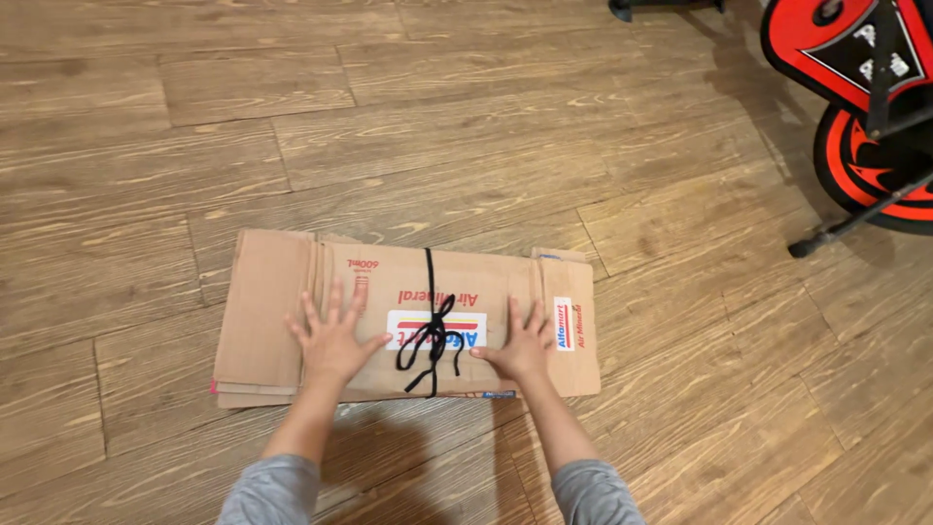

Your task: The person stacks flattened cardboard boxes and a pink product box on the floor, wraps a black cord around the stack, and ties it into a knot. They then carry the bundled stack across the room and set it down near a wall next to an orange bucket.

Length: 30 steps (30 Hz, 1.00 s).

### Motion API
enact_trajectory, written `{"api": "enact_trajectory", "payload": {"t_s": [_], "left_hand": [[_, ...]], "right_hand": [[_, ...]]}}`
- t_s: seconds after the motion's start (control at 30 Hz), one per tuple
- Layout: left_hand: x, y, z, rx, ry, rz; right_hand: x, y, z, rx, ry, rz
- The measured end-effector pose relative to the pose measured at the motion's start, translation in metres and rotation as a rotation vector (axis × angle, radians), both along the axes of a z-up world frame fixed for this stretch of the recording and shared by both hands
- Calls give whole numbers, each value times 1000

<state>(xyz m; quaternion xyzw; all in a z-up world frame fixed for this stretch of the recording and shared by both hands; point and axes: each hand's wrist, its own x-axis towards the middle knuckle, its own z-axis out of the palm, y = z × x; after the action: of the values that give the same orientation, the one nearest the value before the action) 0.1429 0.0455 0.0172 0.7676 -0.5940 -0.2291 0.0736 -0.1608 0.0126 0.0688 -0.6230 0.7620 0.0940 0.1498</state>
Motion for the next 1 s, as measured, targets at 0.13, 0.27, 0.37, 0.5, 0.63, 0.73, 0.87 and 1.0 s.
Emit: {"api": "enact_trajectory", "payload": {"t_s": [0.13,0.27,0.37,0.5,0.63,0.73,0.87,1.0], "left_hand": [[42,-1,-10,16,125,336],[80,2,-11,141,219,535],[97,10,-13,184,285,653],[109,7,-19,196,293,679],[120,1,-36,253,326,689],[129,3,-51,167,387,716],[134,5,-66,130,597,714],[148,-10,-56,75,965,806]], "right_hand": [[-43,-14,-33,-230,-112,84],[-125,-14,-51,-351,-156,-134],[-179,-4,-58,-371,-104,-571],[-192,1,-84,-478,-611,-958],[-193,-5,-89,-542,-1518,-992],[-178,-15,-99,-769,-1746,-973],[-134,-30,-117,-936,-1672,-794],[-86,-28,-106,-726,-1724,-1016]]}}
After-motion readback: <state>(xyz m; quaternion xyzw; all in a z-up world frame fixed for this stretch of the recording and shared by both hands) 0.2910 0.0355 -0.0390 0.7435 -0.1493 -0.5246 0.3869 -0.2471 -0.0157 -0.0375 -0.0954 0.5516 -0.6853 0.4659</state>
